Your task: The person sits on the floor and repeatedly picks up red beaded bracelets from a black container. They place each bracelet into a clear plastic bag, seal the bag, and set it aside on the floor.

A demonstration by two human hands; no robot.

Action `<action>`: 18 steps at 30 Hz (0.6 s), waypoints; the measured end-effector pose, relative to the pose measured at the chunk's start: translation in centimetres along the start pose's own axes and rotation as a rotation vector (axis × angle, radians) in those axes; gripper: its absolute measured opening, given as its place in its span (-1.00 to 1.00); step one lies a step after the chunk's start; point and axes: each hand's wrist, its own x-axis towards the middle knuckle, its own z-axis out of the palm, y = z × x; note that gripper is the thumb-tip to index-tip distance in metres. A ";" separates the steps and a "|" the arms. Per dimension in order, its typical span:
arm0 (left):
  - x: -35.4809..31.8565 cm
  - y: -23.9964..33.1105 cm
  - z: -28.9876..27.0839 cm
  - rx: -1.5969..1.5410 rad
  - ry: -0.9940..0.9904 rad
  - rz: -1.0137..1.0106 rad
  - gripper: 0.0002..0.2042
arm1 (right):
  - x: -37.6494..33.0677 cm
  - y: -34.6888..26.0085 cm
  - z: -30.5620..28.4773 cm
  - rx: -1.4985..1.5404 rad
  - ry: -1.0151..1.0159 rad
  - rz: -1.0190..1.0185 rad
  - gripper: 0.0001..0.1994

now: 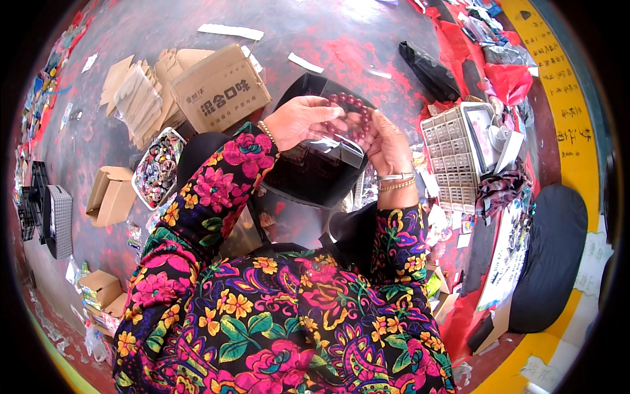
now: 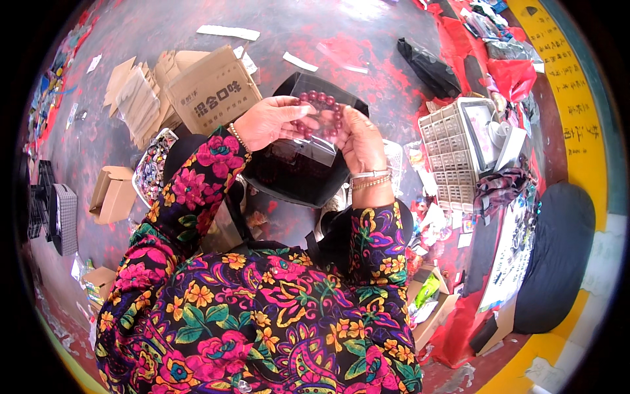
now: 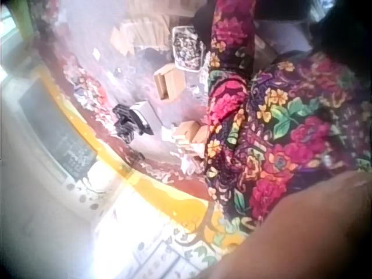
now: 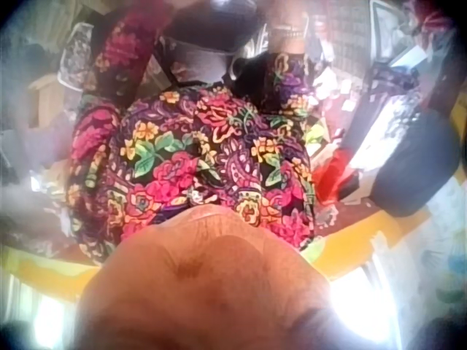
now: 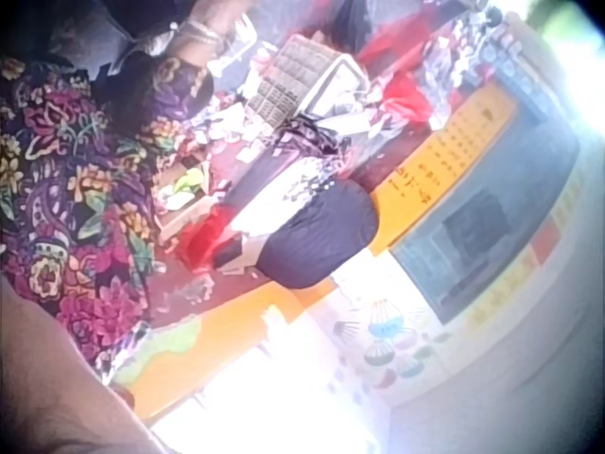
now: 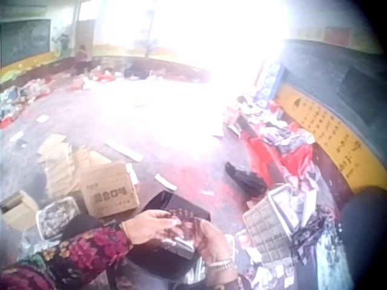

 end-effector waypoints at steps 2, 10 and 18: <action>-0.1 0.4 0.2 0.003 0.045 -0.006 -0.70 | -0.2 0.2 0.2 -0.029 -0.002 0.019 -0.81; -0.1 -0.2 0.5 0.013 -0.092 0.099 -0.61 | 0.5 0.7 -0.4 -0.042 0.100 -0.137 -0.85; 0.7 -0.6 0.0 0.017 -0.117 0.161 -0.56 | 0.2 1.1 0.6 -0.068 0.134 -0.305 -0.86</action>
